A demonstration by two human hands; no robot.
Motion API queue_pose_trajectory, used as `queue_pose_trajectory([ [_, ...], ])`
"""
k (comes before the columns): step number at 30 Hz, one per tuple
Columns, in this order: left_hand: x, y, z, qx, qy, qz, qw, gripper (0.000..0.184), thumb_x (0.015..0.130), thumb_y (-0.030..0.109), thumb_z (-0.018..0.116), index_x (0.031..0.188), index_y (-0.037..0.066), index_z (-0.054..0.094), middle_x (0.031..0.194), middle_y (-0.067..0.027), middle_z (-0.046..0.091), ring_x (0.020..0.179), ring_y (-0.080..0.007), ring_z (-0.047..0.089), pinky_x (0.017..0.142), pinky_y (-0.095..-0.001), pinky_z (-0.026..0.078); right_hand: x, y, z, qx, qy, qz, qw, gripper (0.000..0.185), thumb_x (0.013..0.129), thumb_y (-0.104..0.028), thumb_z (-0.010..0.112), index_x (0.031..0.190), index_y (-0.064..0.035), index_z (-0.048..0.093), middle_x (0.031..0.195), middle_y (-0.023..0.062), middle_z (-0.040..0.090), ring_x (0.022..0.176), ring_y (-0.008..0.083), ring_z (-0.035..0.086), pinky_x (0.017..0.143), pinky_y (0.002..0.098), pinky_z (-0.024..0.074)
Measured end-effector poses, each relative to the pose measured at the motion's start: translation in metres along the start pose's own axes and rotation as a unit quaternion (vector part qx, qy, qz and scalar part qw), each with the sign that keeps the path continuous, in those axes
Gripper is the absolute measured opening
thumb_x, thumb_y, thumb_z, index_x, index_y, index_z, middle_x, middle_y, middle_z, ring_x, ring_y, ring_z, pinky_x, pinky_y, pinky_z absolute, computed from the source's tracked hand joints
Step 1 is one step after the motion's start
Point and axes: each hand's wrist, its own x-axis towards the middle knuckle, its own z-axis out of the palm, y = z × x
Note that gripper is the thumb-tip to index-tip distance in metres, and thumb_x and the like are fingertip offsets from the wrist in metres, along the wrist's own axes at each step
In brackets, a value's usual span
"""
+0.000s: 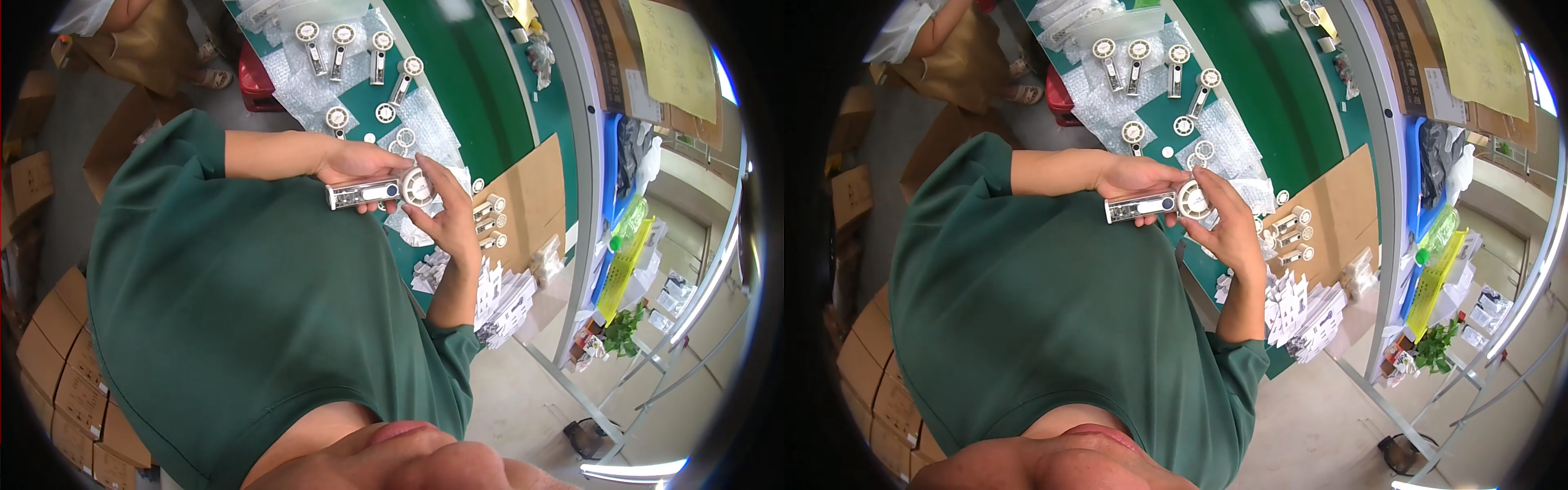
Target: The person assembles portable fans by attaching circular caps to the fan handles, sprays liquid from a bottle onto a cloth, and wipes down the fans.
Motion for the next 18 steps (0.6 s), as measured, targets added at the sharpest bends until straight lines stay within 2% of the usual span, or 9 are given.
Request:
queue_pose_trajectory([
  [2,0.0,0.0,0.001,-0.001,0.003,-0.003,1.0,0.056,0.106,0.05,0.023,0.122,0.006,0.053,0.092,-0.0101,0.063,0.06,-0.0137,0.064,0.053,-0.026,0.058,-0.001,0.002,0.001,0.0,-0.003,0.004,1.0,0.071,0.069,-0.006,0.08,0.135,-0.0049,0.055,0.132,0.0184,0.059,0.12,0.0349,0.059,0.099,0.0387,0.0493],
  [5,0.002,-0.003,-0.003,0.004,0.009,0.001,1.0,0.061,0.104,0.057,0.023,0.12,0.007,0.054,0.093,-0.0102,0.064,0.059,-0.0134,0.063,0.053,-0.0256,0.058,-0.001,0.0,0.0,-0.009,-0.008,0.024,1.0,0.07,0.07,-0.006,0.08,0.136,-0.0045,0.055,0.133,0.0188,0.059,0.12,0.0349,0.059,0.099,0.0388,0.0491],
  [8,-0.003,0.0,0.005,0.007,0.026,0.001,1.0,0.053,0.102,0.054,0.037,0.119,0.006,0.05,0.089,-0.0085,0.062,0.057,-0.0117,0.061,0.051,-0.0247,0.056,-0.003,0.006,0.007,-0.027,0.015,0.022,0.999,0.07,0.07,-0.008,0.082,0.135,-0.0069,0.056,0.134,0.019,0.058,0.118,0.0361,0.06,0.097,0.0395,0.0503],
  [11,-0.003,-0.003,0.014,0.217,0.109,0.08,0.967,0.048,0.097,0.044,0.058,0.12,0.004,0.045,0.085,-0.0067,0.058,0.057,-0.0106,0.06,0.049,-0.0242,0.052,-0.001,-0.004,0.009,-0.082,0.033,0.003,0.996,0.071,0.069,-0.01,0.084,0.135,-0.0105,0.056,0.135,0.0199,0.057,0.116,0.0374,0.06,0.094,0.0402,0.052],
  [14,-0.004,-0.003,0.017,0.257,0.176,0.127,0.942,0.05,0.091,0.031,0.07,0.12,0.003,0.04,0.083,-0.0058,0.056,0.057,-0.0108,0.059,0.047,-0.0247,0.05,-0.001,-0.009,0.012,-0.151,0.056,-0.022,0.987,0.072,0.068,-0.011,0.084,0.135,-0.0142,0.057,0.136,0.0202,0.057,0.115,0.0381,0.061,0.091,0.0403,0.0537],
  [15,-0.009,0.003,0.023,0.29,0.204,0.128,0.926,0.053,0.087,0.03,0.073,0.119,0.002,0.041,0.086,-0.0069,0.057,0.057,-0.0123,0.059,0.049,-0.0259,0.051,-0.002,-0.002,0.012,-0.178,0.058,-0.071,0.98,0.079,0.068,-0.018,0.086,0.139,-0.013,0.053,0.139,0.0223,0.053,0.119,0.0401,0.059,0.094,0.0427,0.052],
  [18,-0.01,0.004,0.023,0.361,0.203,0.164,0.895,0.056,0.084,0.028,0.076,0.119,0.0,0.042,0.089,-0.0075,0.058,0.067,-0.0161,0.062,0.058,-0.0296,0.053,0.001,-0.002,0.015,-0.069,0.111,-0.143,0.981,0.088,0.07,-0.033,0.086,0.143,-0.0064,0.046,0.143,0.0247,0.048,0.124,0.0427,0.054,0.1,0.0458,0.0475],
])
